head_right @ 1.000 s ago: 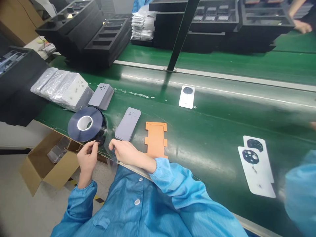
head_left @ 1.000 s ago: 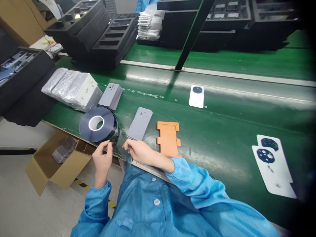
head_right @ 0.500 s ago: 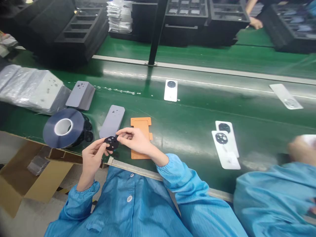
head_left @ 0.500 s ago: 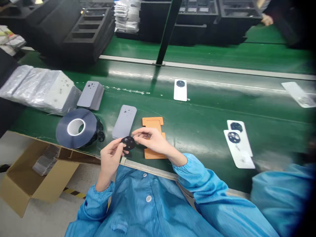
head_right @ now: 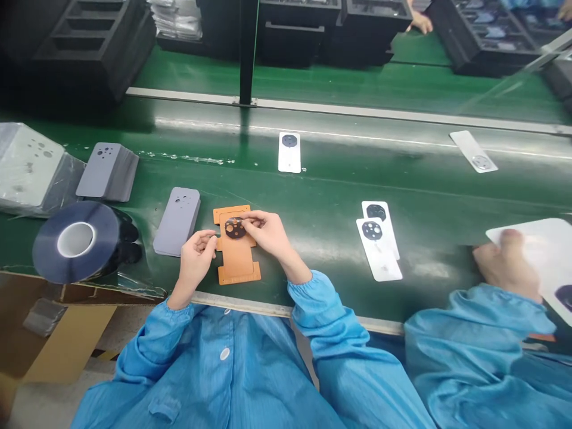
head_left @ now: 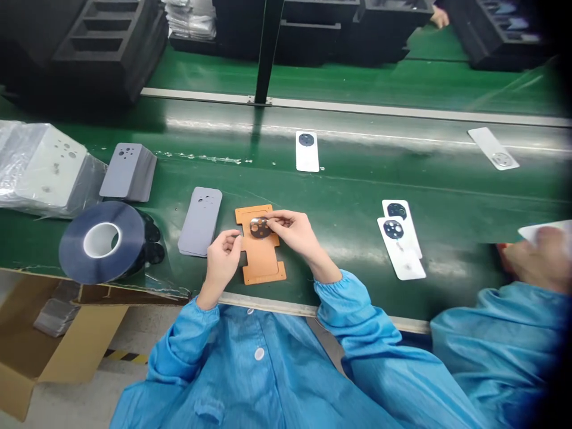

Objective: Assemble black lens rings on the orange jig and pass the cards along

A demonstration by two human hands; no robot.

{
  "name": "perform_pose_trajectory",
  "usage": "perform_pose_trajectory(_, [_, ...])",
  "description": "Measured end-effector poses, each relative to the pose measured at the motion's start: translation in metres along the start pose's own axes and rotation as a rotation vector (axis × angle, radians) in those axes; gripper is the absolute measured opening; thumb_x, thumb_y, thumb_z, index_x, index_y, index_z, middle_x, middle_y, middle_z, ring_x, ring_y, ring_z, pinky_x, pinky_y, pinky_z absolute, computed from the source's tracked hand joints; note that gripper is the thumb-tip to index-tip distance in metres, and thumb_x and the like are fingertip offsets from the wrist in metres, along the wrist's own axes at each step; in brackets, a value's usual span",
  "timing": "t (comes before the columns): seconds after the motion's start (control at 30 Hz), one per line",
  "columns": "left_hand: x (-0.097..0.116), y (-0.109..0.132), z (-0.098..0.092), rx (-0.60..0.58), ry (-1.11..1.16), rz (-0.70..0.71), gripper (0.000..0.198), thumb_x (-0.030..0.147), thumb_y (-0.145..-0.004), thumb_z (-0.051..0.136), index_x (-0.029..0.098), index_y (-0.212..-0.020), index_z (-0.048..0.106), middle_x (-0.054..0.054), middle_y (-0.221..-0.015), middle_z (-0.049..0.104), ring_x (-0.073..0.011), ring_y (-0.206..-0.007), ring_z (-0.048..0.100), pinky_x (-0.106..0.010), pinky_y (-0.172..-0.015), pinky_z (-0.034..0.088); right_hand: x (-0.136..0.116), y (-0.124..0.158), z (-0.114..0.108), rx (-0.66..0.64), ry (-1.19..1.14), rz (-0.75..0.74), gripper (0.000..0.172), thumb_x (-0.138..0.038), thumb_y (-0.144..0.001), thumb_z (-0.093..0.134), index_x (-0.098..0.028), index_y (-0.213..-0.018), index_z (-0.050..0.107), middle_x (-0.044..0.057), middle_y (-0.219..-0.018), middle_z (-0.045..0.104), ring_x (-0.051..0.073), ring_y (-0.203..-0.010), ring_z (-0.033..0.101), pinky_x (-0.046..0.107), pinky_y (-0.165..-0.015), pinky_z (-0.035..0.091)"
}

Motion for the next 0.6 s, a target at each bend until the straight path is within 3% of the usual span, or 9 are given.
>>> perform_pose_trajectory(0.13, [0.007, -0.001, 0.006, 0.051, -0.292, 0.27, 0.023, 0.026, -0.096, 0.06, 0.017, -0.114, 0.071, -0.004, -0.09, 0.063, -0.0122, -0.067, 0.057, -0.027, -0.068, 0.053, 0.001, -0.006, 0.005, 0.027, 0.139, -0.065, 0.03, -0.034, -0.087, 0.069, -0.015, -0.106, 0.083, 0.005, -0.083, 0.076, 0.014, -0.066, 0.06, 0.03, -0.068, 0.051])
perform_pose_trajectory(0.23, [0.009, 0.002, 0.011, 0.025, -0.396, 0.38, 0.024, 0.023, -0.099, 0.056, 0.018, -0.118, 0.07, -0.007, -0.102, 0.065, -0.0135, -0.072, 0.059, -0.028, -0.075, 0.054, -0.005, -0.008, 0.008, 0.076, 0.268, -0.148, 0.027, -0.031, -0.089, 0.065, -0.018, -0.105, 0.084, 0.003, -0.081, 0.072, 0.014, -0.066, 0.057, 0.029, -0.067, 0.048])
perform_pose_trajectory(0.6, [0.006, 0.004, 0.017, -0.042, -0.571, 0.437, 0.035, 0.026, -0.102, 0.054, 0.019, -0.133, 0.068, -0.011, -0.114, 0.067, -0.0203, -0.091, 0.069, -0.032, -0.086, 0.055, -0.009, -0.01, 0.009, 0.102, 0.378, -0.199, 0.024, -0.023, -0.088, 0.067, -0.022, -0.104, 0.085, 0.001, -0.086, 0.065, 0.012, -0.063, 0.052, 0.03, -0.072, 0.048])
Point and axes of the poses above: each hand's wrist, its own y-axis away from the middle knuckle, its own z-axis out of the palm, x = y × z, the point moved 5 cm from there along -y, towards the middle knuckle
